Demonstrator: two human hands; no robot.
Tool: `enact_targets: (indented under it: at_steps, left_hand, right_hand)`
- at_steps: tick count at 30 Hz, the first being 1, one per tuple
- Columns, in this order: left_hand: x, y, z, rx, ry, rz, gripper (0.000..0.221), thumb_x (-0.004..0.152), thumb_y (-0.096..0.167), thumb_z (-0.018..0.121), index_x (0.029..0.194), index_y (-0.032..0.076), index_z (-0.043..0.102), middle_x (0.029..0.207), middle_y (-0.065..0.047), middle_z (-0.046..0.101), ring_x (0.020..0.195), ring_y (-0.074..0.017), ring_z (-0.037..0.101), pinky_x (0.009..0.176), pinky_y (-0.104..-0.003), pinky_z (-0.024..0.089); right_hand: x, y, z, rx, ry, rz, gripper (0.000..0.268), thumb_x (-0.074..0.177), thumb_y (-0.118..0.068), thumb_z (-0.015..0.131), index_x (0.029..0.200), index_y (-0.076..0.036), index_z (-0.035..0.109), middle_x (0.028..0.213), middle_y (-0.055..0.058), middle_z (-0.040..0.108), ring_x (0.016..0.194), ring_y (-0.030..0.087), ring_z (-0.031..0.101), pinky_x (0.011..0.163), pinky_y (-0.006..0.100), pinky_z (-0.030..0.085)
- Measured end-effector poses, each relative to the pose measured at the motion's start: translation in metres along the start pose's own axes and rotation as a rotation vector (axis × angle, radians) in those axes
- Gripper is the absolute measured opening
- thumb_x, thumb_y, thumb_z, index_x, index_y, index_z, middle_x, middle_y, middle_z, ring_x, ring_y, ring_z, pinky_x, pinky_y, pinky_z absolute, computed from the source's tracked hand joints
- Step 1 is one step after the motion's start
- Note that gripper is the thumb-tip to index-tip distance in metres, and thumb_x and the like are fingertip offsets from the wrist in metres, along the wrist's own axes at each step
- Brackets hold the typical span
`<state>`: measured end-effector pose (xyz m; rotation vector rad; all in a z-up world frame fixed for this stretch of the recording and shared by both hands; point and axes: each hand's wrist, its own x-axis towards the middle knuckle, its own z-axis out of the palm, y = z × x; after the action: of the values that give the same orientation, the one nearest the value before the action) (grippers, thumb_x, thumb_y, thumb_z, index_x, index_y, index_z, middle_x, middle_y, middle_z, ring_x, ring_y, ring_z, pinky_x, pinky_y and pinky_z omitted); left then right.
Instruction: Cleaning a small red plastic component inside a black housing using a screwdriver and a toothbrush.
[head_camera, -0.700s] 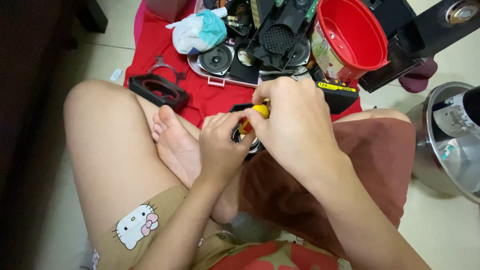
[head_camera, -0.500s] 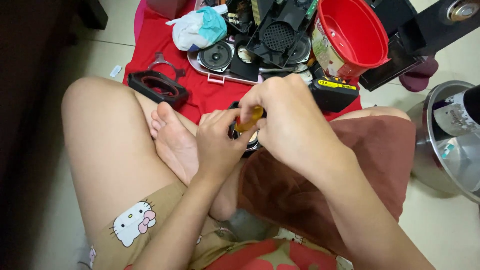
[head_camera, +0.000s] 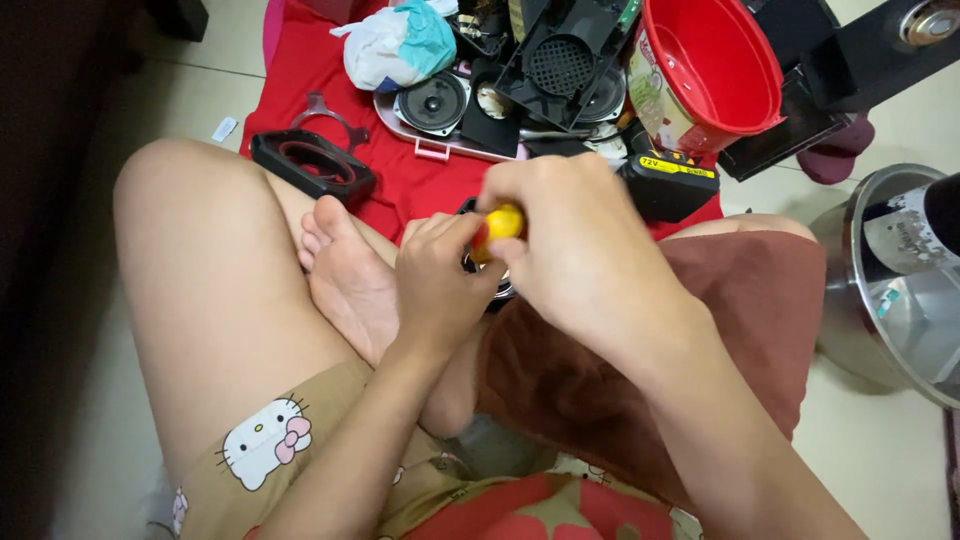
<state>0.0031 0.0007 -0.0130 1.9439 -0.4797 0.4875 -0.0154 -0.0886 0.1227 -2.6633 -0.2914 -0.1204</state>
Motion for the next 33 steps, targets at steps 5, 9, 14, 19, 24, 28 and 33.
enact_targets:
  at_steps: [5,9,14,19,24,28,33]
  left_hand:
    - [0.002,0.004,-0.004,-0.034,-0.016,0.010,0.020,0.059,0.014,0.071,0.069,0.005,0.057,0.063,-0.006,0.055,0.058,-0.0222,0.048,0.067,-0.032,0.039]
    - [0.001,0.002,-0.002,-0.014,0.004,0.017,0.024,0.061,0.017,0.072,0.078,0.003,0.061,0.064,-0.008,0.057,0.060,-0.0235,0.051,0.068,-0.033,0.040]
    - [0.000,0.000,0.001,0.008,-0.001,0.019,0.024,0.058,0.008,0.069,0.080,0.006,0.061,0.070,-0.005,0.061,0.063,-0.0226,0.054,0.069,-0.032,0.041]
    - [0.000,0.000,0.001,0.016,-0.006,0.034,0.028,0.061,0.019,0.075,0.080,0.004,0.062,0.068,-0.006,0.059,0.061,-0.0231,0.052,0.069,-0.033,0.041]
    - [0.000,0.000,0.002,0.013,0.012,0.019,0.023,0.059,0.013,0.069,0.078,0.003,0.062,0.066,-0.008,0.059,0.060,-0.0236,0.052,0.067,-0.032,0.041]
    - [0.000,0.000,0.000,-0.006,-0.016,0.011,0.019,0.058,0.008,0.067,0.075,0.006,0.061,0.066,-0.005,0.059,0.061,-0.0224,0.053,0.069,-0.032,0.041]
    - [0.000,0.001,0.003,0.064,-0.010,0.008,0.023,0.060,0.009,0.069,0.078,0.001,0.058,0.065,-0.010,0.056,0.059,-0.0265,0.050,0.066,-0.035,0.041]
  right_hand:
    - [-0.002,0.004,0.013,0.056,-0.061,-0.042,0.018,0.048,0.006,0.052,0.063,0.001,0.060,0.068,0.012,0.059,0.055,0.028,0.053,0.053,0.035,0.045]
    - [-0.009,-0.004,0.013,-0.071,0.097,0.027,0.042,0.056,-0.013,0.071,0.095,0.000,0.061,0.094,0.014,0.062,0.070,0.031,0.060,0.060,0.037,0.047]
    - [-0.006,-0.002,0.007,-0.217,0.112,0.280,0.029,0.064,-0.024,0.073,0.077,0.000,0.062,0.060,0.013,0.061,0.048,0.033,0.057,0.046,0.041,0.046]
    - [-0.007,0.004,0.002,-0.072,0.033,-0.042,0.025,0.052,0.007,0.061,0.075,-0.002,0.058,0.078,0.010,0.059,0.065,0.031,0.055,0.060,0.041,0.044]
    - [-0.008,0.000,0.005,-0.098,-0.029,0.053,0.033,0.060,-0.013,0.068,0.089,-0.002,0.058,0.088,0.012,0.060,0.073,0.031,0.058,0.063,0.041,0.046]
    - [-0.005,-0.005,0.003,-0.177,0.022,0.351,0.034,0.069,-0.036,0.070,0.069,-0.003,0.061,0.053,0.006,0.056,0.044,0.026,0.053,0.045,0.037,0.044]
    - [0.001,0.004,-0.005,-0.102,-0.086,0.102,0.013,0.062,-0.009,0.063,0.074,-0.008,0.065,0.063,0.008,0.063,0.056,0.033,0.057,0.052,0.041,0.045]
